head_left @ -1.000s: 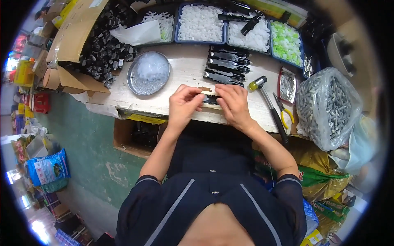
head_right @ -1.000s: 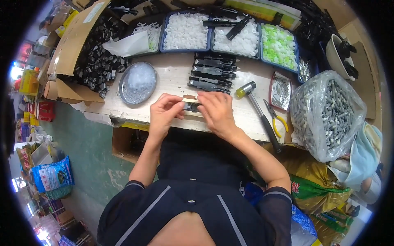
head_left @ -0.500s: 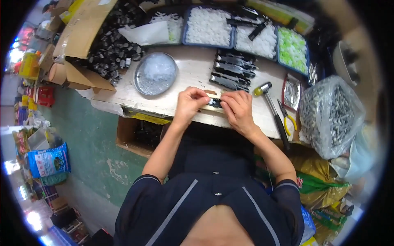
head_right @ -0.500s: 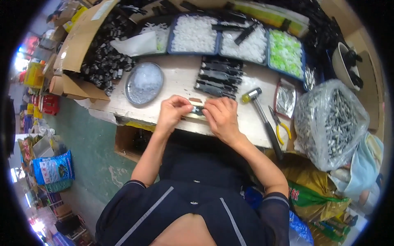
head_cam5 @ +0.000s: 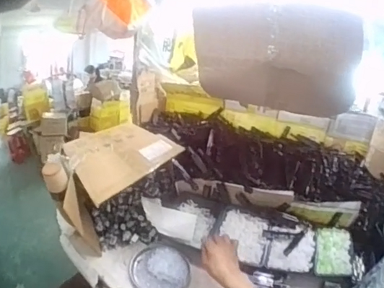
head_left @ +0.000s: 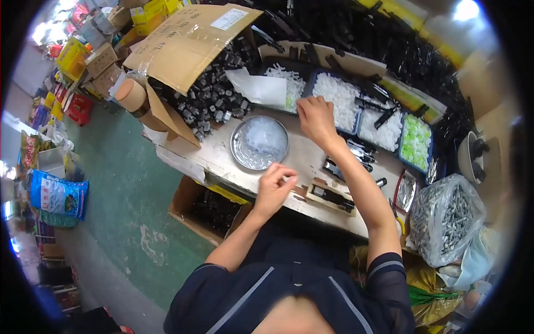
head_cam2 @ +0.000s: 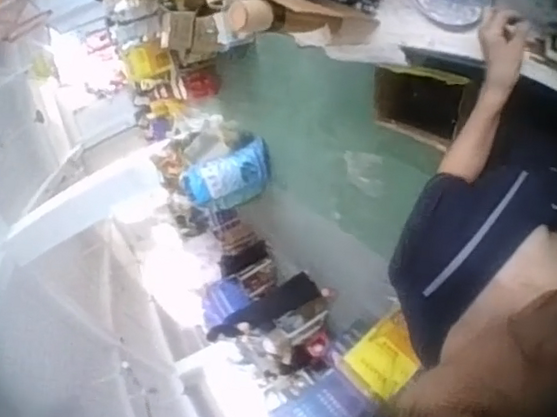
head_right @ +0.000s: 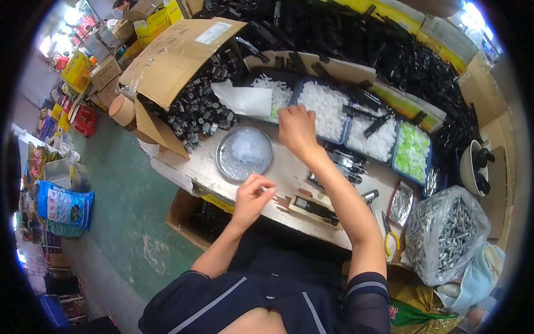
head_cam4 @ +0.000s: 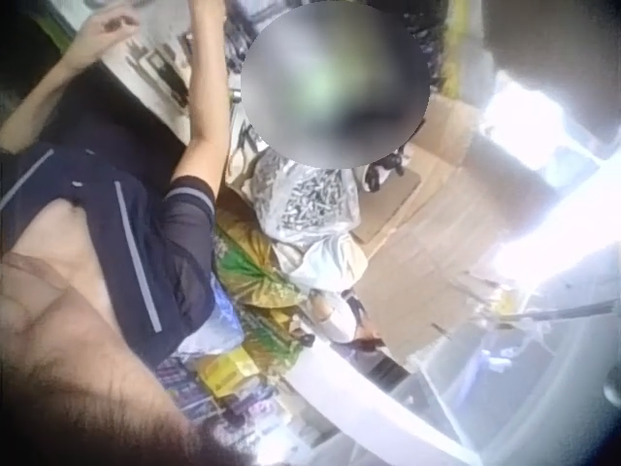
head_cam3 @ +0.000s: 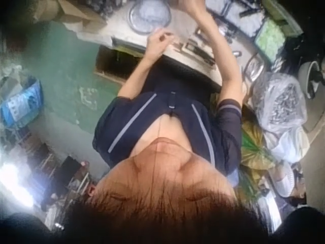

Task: The person assembles small hardware components by hand at a workbench, fitting internal components and metal pins into plastic housings using an assembly jig, then tapping them into place with a rubber mallet.

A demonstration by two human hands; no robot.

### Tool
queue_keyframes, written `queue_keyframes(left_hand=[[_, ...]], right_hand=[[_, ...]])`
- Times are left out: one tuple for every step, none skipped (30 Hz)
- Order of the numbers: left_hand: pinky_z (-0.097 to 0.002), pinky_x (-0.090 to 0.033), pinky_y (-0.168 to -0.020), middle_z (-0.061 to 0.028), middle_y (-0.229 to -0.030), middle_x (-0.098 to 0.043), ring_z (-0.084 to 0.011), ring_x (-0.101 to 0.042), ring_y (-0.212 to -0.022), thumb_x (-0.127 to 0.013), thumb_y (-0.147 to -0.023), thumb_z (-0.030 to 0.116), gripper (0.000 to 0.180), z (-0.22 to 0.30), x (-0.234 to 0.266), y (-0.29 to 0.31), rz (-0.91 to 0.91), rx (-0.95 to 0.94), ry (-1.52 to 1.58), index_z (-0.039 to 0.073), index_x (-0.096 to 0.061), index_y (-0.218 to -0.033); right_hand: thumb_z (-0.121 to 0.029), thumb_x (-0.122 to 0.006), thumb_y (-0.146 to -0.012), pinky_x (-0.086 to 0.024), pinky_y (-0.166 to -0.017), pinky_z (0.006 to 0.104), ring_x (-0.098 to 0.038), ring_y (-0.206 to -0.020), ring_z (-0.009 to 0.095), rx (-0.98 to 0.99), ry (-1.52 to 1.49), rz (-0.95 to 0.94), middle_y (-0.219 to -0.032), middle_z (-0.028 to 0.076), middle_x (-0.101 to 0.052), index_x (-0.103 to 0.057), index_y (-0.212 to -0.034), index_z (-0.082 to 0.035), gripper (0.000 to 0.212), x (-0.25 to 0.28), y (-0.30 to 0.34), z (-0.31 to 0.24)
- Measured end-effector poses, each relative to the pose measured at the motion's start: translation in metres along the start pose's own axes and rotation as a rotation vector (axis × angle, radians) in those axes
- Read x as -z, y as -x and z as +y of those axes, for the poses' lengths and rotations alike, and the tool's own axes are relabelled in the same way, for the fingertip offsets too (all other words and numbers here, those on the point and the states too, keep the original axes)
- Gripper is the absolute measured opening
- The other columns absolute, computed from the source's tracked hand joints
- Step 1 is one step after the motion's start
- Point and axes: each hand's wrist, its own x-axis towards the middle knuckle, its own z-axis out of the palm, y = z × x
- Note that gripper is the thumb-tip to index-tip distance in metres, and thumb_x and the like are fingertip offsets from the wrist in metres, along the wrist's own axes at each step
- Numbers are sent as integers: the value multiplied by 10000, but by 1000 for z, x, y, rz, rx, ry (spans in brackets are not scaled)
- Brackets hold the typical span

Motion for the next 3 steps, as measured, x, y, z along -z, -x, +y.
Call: queue_keyframes(left_hand=[[-179, -364, -508, -8, -843, -526, -33, -429, -573, -656, -766, 9, 90, 2, 16, -1, 63, 2, -2, 23, -639, -854], [-172, -368, -518, -12, -839, -529, -37, -444, -587, -654, -774, 14, 84, -1, 32, -3, 144, -11, 49, 25, -640, -857], [-162, -380, -547, -27, -848, -535, -52, -477, -618, -642, -792, 17, 81, 3, 49, -3, 241, -20, 120, 39, -644, -869]], right_hand=[[-145, -555, -786, -362, -738, 450, -514, -905, 284, -2, 35, -7, -907, 94, -608, -613, -882, -79, 130, -14, -18, 1], [-162, -571, -772, -362, -749, 465, -505, -937, 294, -33, 109, -20, -919, 98, -610, -607, -920, -81, 172, -27, -35, 0], [-173, -574, -772, -357, -785, 463, -508, -953, 289, -44, 152, -39, -949, 105, -606, -598, -946, -88, 196, -36, -50, -1]])
